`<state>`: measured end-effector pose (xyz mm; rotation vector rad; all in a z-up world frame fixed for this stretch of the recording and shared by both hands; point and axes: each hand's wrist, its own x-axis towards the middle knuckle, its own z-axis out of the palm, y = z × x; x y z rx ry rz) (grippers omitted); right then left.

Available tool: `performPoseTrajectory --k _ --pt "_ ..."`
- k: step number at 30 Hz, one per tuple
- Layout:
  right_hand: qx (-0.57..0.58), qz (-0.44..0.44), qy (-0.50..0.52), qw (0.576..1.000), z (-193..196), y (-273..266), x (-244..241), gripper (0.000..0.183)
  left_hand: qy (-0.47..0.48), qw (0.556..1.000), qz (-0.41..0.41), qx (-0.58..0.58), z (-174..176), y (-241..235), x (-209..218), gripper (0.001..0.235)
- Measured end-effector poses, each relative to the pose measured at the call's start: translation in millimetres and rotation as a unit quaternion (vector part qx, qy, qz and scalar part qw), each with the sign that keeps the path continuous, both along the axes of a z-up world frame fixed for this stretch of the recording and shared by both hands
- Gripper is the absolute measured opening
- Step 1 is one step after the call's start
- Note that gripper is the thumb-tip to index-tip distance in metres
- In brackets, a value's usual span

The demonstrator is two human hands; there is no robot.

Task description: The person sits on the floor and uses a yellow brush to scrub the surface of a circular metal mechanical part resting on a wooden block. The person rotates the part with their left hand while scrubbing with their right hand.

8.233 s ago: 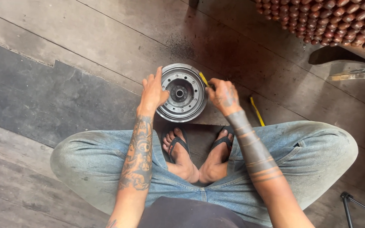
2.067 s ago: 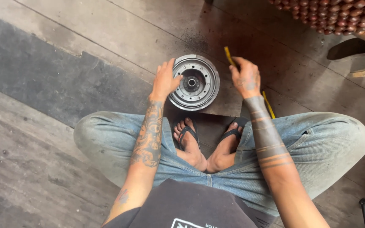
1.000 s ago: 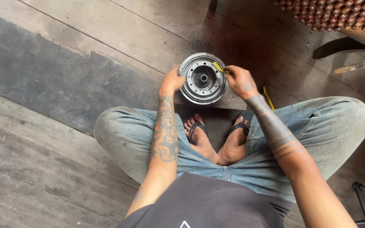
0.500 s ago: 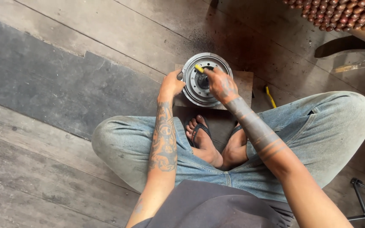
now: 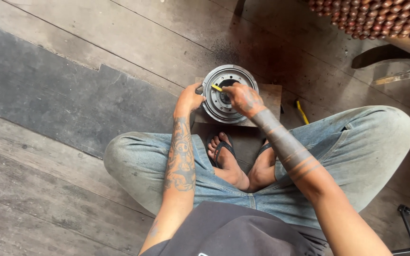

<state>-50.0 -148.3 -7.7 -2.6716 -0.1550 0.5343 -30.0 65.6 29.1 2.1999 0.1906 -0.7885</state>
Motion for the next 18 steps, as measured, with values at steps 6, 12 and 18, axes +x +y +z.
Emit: performPoseTrajectory --k 6,12,18 --pt "0.16 -0.112 -0.171 0.966 57 -114 3 0.032 -0.026 1.0 0.003 -0.009 20 -5 -19 0.06" --pt "0.176 -0.072 -0.215 0.958 209 -200 -65 0.03 0.019 0.988 -0.04 0.145 -46 -25 1 0.052" --pt "0.057 -0.049 -0.34 0.937 312 -268 -129 0.031 -0.137 0.983 -0.024 0.118 25 -49 13 0.076"
